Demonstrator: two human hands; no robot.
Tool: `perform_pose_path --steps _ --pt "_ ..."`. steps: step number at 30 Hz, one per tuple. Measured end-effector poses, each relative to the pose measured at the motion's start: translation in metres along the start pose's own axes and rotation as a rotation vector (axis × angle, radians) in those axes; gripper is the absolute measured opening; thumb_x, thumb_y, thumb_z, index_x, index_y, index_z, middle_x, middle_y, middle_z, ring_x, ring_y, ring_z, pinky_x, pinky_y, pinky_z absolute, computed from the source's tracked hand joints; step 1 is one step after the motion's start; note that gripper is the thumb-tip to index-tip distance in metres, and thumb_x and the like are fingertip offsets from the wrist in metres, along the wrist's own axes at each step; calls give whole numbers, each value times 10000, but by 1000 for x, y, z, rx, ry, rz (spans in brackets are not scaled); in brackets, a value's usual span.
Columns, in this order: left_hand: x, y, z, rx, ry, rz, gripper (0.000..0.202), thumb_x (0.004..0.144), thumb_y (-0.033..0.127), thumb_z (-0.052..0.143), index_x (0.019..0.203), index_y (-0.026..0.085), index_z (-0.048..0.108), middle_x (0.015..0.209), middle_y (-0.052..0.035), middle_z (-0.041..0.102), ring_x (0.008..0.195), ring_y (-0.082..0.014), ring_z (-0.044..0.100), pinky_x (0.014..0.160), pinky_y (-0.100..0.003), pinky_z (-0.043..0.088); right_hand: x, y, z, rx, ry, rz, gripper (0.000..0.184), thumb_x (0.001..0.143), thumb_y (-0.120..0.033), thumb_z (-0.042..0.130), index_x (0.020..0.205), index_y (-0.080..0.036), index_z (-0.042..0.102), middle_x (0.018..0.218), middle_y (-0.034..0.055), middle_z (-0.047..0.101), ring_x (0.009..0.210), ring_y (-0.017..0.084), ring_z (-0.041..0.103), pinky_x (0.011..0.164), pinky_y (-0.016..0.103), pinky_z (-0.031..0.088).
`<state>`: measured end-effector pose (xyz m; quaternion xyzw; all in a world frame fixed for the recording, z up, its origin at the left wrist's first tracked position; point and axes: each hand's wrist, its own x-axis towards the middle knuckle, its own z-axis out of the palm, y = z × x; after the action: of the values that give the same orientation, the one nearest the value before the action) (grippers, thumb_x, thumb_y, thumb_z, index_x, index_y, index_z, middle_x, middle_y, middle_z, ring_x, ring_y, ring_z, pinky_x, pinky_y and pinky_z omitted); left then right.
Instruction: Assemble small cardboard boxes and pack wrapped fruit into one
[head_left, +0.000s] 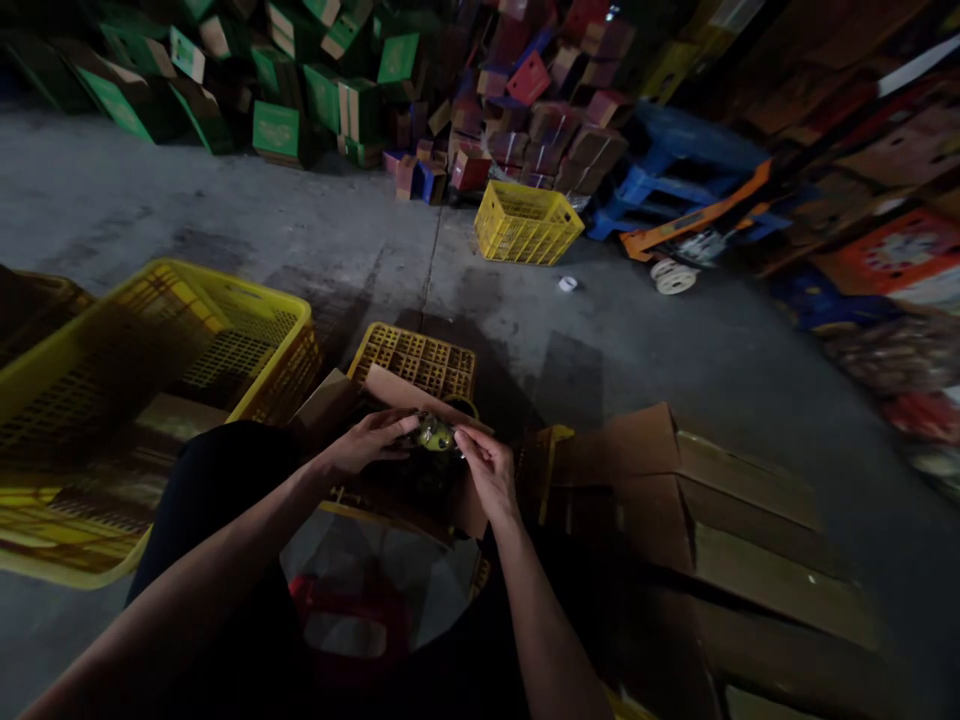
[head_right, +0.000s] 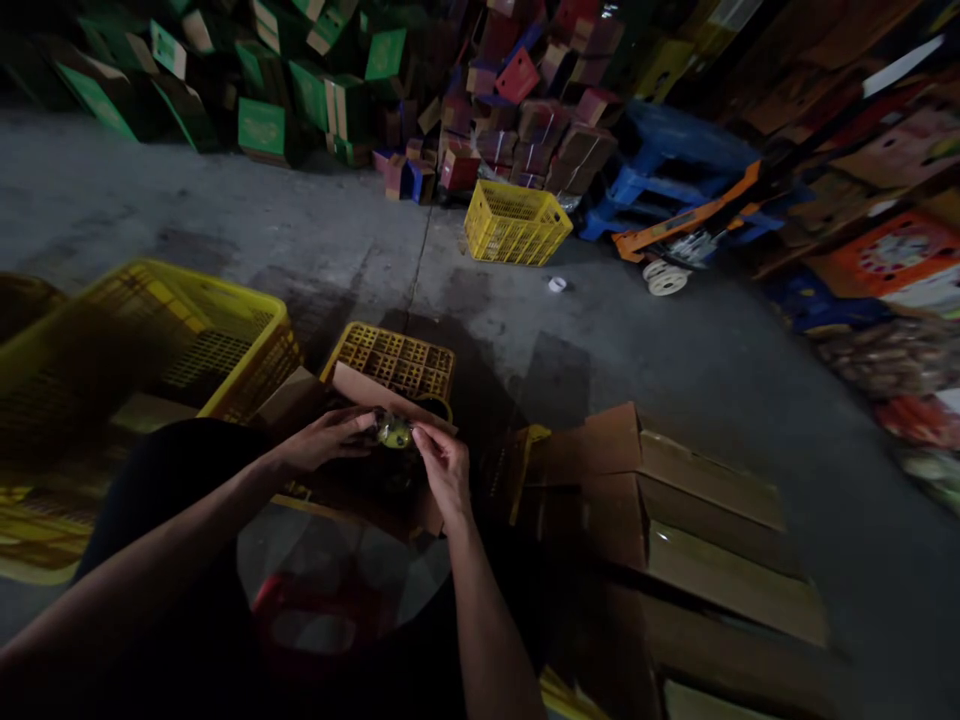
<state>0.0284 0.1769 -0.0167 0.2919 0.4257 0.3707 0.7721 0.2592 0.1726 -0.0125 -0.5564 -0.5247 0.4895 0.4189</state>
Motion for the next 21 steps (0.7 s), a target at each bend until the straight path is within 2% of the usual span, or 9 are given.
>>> perform_pose_path --steps 3,6,8,11,15,18,21 --pt "-1 1 1 -63 -26 -87 671 788 691 742 1283 241 695 1319 -133 697 1083 -290 726 954 -423 575 -1 -6 -1 -41 -42 -62 351 887 -529 692 1089 -265 803 1162 74 782 1124 287 713 988 432 575" --pt "3 -2 2 -141 -3 -80 656 811 749 667 1162 199 733 1230 -142 730 1068 -281 726 948 -416 580 0 -11 -2 -99 -168 -143 292 916 -506 659 1067 -305 808 1306 57 719 1259 281 640 1066 444 523" --pt "6 -4 0 -158 43 -23 540 770 633 795 1064 183 743 1173 -118 740 1053 -255 716 933 -384 584 0 -13 -2 -140 -231 -177 272 921 -502 651 1051 -322 807 1437 36 633 1363 280 558 1125 454 465" --pt "8 -6 -4 -151 115 71 443 642 391 954 958 179 725 1035 -51 740 931 -186 708 861 -309 581 0 -11 -2 -92 -262 -158 274 925 -510 639 1031 -306 789 1532 33 546 1428 282 490 1135 456 443" --pt "8 -7 -5 -72 108 137 481 629 345 955 1004 177 706 939 -36 727 820 -174 696 786 -305 560 1 -4 -3 59 -174 -132 294 929 -515 626 1088 -289 727 1556 59 522 1444 289 473 1133 480 436" --pt "7 -6 -3 37 102 269 526 645 319 937 1100 195 705 1037 -50 736 928 -206 691 850 -319 541 3 1 -1 100 -81 -50 419 917 -542 633 1249 -289 666 1531 87 548 1382 299 541 1058 456 508" --pt "6 -3 -2 177 79 381 557 663 291 918 1173 213 709 1138 -61 732 1090 -249 657 979 -357 502 3 4 0 130 -48 64 540 878 -555 679 1347 -293 623 1391 94 664 1254 295 638 929 405 580"
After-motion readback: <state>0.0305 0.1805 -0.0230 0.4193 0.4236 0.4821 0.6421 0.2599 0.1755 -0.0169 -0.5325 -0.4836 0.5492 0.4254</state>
